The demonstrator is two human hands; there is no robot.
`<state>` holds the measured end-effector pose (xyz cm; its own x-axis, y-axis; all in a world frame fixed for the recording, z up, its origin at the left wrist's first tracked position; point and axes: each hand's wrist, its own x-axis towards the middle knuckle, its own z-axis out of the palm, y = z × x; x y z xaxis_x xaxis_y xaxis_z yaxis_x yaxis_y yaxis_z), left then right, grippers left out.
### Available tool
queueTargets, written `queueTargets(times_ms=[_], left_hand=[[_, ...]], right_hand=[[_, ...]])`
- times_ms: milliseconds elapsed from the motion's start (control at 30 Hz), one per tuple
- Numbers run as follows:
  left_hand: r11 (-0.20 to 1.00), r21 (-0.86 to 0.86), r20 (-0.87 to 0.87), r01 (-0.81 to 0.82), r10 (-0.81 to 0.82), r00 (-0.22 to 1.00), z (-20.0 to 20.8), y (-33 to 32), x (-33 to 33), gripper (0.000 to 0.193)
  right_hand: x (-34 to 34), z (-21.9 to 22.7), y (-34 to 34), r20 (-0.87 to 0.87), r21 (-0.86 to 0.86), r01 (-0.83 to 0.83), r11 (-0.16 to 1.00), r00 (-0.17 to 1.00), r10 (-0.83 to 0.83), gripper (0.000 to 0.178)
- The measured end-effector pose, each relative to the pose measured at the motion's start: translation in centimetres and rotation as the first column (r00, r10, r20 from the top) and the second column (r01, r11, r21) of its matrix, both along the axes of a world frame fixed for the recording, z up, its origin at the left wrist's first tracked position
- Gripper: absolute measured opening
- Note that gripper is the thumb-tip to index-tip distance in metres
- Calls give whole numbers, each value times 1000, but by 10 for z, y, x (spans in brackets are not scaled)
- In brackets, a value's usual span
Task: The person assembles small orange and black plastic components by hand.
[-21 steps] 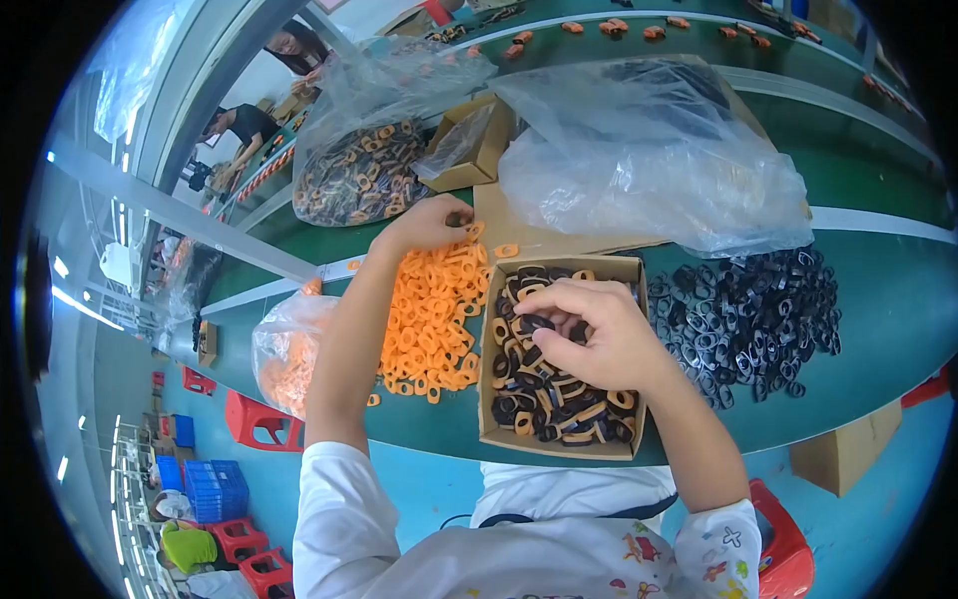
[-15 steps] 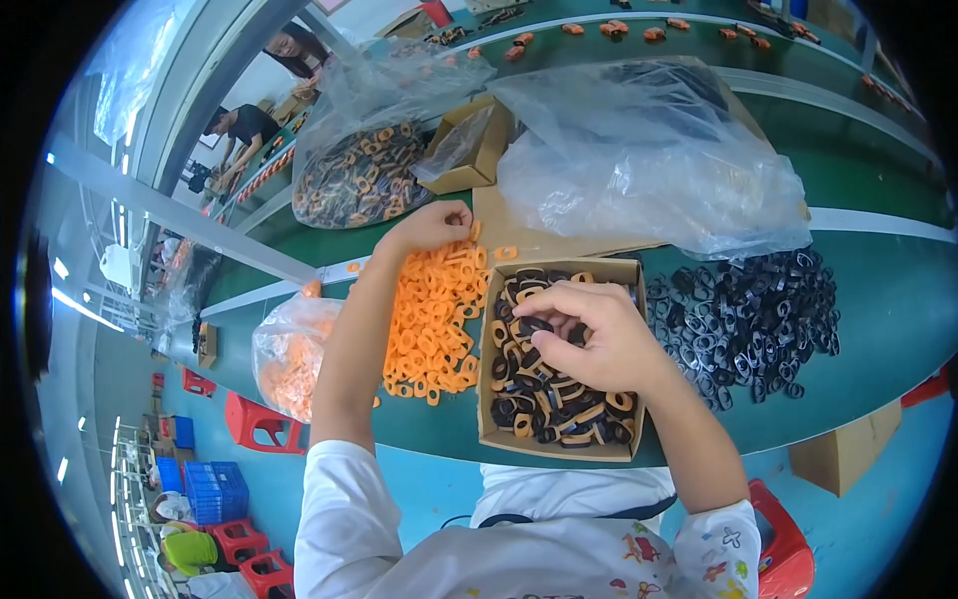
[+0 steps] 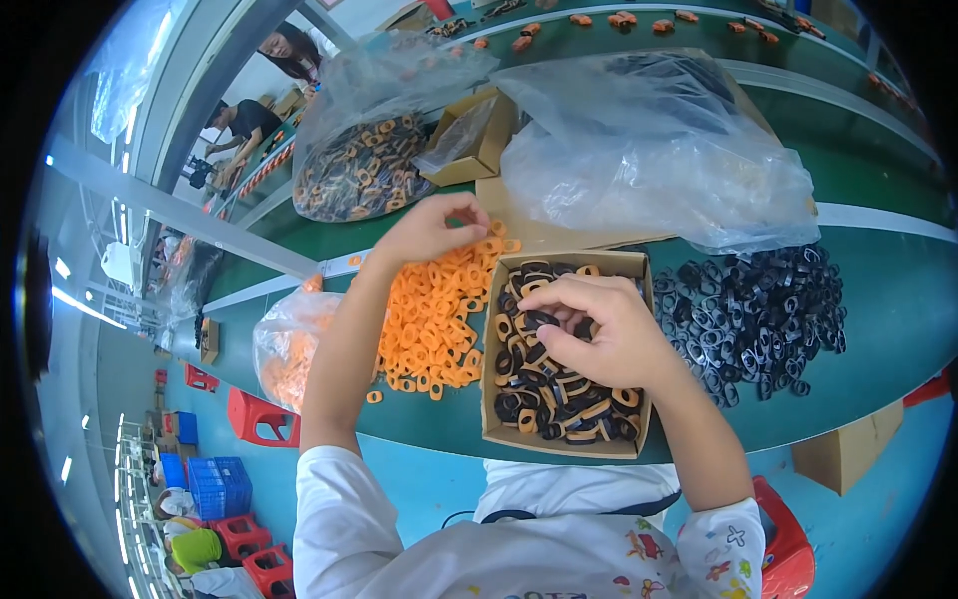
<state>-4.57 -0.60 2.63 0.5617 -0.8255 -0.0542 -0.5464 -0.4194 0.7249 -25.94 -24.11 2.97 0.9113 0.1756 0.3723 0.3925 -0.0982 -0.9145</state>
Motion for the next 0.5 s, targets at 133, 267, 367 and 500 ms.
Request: queueTargets(times_ms=[133, 267, 367, 500], left_hand=[[980, -126, -22, -154, 152, 988, 15, 14, 20, 19], [882, 153, 183, -446, 418, 890, 13, 32, 39, 29], [853, 197, 464, -484, 353, 812, -29, 74, 69, 41], [868, 277, 515, -412, 228, 826, -53, 67, 73, 37]], right_hand=[[1, -1, -1, 12, -11, 8, 1000, 1000, -7, 25], [0, -1, -5, 5, -24, 22, 999, 1000, -22, 25], [1, 0, 0, -28, -14, -5, 1000, 1000, 5, 25], [1, 1, -3, 15, -38, 14, 999, 1000, -14, 25]])
